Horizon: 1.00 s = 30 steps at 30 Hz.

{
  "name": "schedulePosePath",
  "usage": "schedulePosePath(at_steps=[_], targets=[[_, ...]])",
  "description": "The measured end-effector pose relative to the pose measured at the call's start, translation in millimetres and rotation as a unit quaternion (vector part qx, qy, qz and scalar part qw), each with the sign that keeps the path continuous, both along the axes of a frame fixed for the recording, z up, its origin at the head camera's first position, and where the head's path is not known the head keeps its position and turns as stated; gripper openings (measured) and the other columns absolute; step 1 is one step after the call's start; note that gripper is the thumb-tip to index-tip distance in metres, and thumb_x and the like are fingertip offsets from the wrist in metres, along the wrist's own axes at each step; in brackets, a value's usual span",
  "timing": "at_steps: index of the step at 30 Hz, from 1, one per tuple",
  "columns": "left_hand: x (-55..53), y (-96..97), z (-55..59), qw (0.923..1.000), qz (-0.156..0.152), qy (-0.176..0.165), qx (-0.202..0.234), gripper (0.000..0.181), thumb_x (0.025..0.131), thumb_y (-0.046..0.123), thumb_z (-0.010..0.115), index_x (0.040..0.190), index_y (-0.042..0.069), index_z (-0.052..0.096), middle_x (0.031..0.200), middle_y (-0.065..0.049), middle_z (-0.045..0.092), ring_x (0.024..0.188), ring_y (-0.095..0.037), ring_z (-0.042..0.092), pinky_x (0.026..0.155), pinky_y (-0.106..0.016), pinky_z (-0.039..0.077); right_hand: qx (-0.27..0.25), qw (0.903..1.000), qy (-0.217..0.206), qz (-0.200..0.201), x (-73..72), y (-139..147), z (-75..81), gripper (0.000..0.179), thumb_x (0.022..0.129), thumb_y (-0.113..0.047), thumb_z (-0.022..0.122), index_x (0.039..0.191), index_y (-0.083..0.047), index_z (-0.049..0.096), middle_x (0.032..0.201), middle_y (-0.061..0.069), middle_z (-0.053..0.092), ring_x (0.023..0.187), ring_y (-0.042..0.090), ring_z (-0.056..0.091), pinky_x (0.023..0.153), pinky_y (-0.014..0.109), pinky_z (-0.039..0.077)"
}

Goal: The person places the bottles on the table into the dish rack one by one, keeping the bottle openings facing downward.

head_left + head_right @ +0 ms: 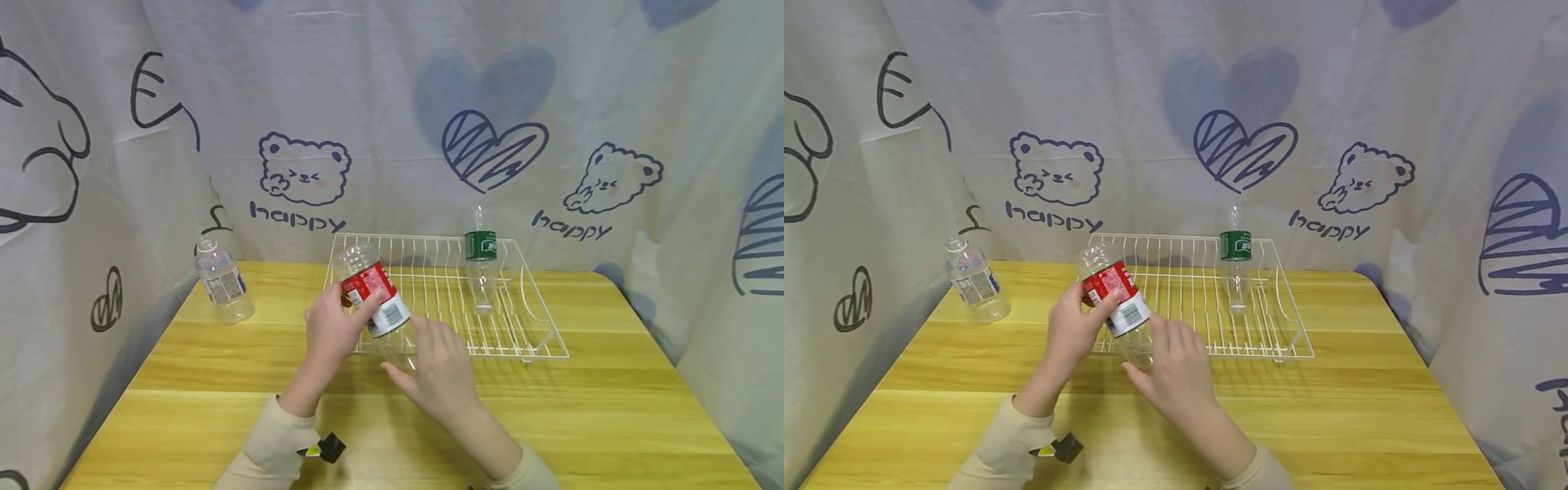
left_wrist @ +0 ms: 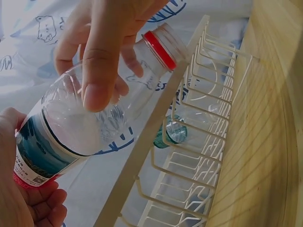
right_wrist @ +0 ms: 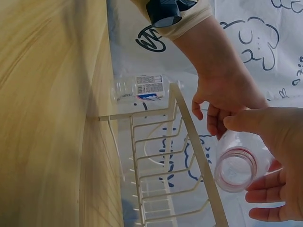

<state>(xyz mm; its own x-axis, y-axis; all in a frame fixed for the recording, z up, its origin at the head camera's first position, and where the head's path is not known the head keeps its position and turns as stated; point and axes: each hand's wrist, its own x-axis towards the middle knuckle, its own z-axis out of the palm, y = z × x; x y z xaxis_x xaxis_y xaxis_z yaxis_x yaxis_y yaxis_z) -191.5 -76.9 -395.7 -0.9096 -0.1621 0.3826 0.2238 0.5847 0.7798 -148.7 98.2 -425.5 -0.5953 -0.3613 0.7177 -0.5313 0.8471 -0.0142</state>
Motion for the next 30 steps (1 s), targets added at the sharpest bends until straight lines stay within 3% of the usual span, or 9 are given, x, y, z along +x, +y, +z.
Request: schedulePosePath(at_steps=[7, 14, 22, 30], targets=[[-3.1, -8.9, 5.1, 0.9999, 0.013, 0.003, -0.003, 0.051, 0.082, 0.057, 0.065, 0.096, 0.008, 0.064, 0.091, -0.009, 0.068, 0.084, -0.027, 0.062, 0.079, -0.043, 0.044, 0.003, 0.9991, -0.018, 0.037, -3.6, 5.1, 1.9, 0.086, 0.073, -0.055, 0.077, 0.136, -0.005, 0.048, 0.107, 0.01, 0.066, 0.1, 0.027, 0.063, 0.083, 0.041, 0.054], [-6.8, -24.2, 9.8, 0.9992, 0.03, -0.024, 0.005, 0.054, 0.083, 0.059, 0.064, 0.1, 0.007, 0.063, 0.098, -0.012, 0.069, 0.09, -0.029, 0.062, 0.085, -0.045, 0.043, -0.008, 0.9975, -0.036, 0.061, -9.7, 20.8, 10.0, 0.079, 0.076, -0.054, 0.073, 0.137, -0.009, 0.05, 0.117, 0.009, 0.063, 0.11, 0.027, 0.06, 0.093, 0.046, 0.05], [-9.7, -45.2, 13.4, 0.9978, 0.05, -0.039, 0.022, 0.058, 0.085, 0.058, 0.063, 0.109, 0.005, 0.06, 0.102, -0.014, 0.064, 0.094, -0.029, 0.058, 0.08, -0.043, 0.046, -0.041, 0.9987, -0.023, 0.021, -20.2, 50.7, 20.8, 0.075, 0.092, -0.067, 0.044, 0.132, -0.004, 0.054, 0.119, 0.017, 0.062, 0.111, 0.035, 0.059, 0.098, 0.052, 0.047], [-10.8, -58.0, 16.7, 0.9971, 0.066, -0.03, 0.023, 0.06, 0.087, 0.059, 0.059, 0.11, 0.004, 0.06, 0.102, -0.015, 0.064, 0.091, -0.029, 0.057, 0.076, -0.04, 0.046, -0.07, 0.9924, -0.086, -0.052, -33.2, 93.4, 31.1, 0.068, 0.084, -0.041, 0.071, 0.137, -0.005, 0.048, 0.131, 0.02, 0.054, 0.123, 0.039, 0.049, 0.104, 0.059, 0.039]])
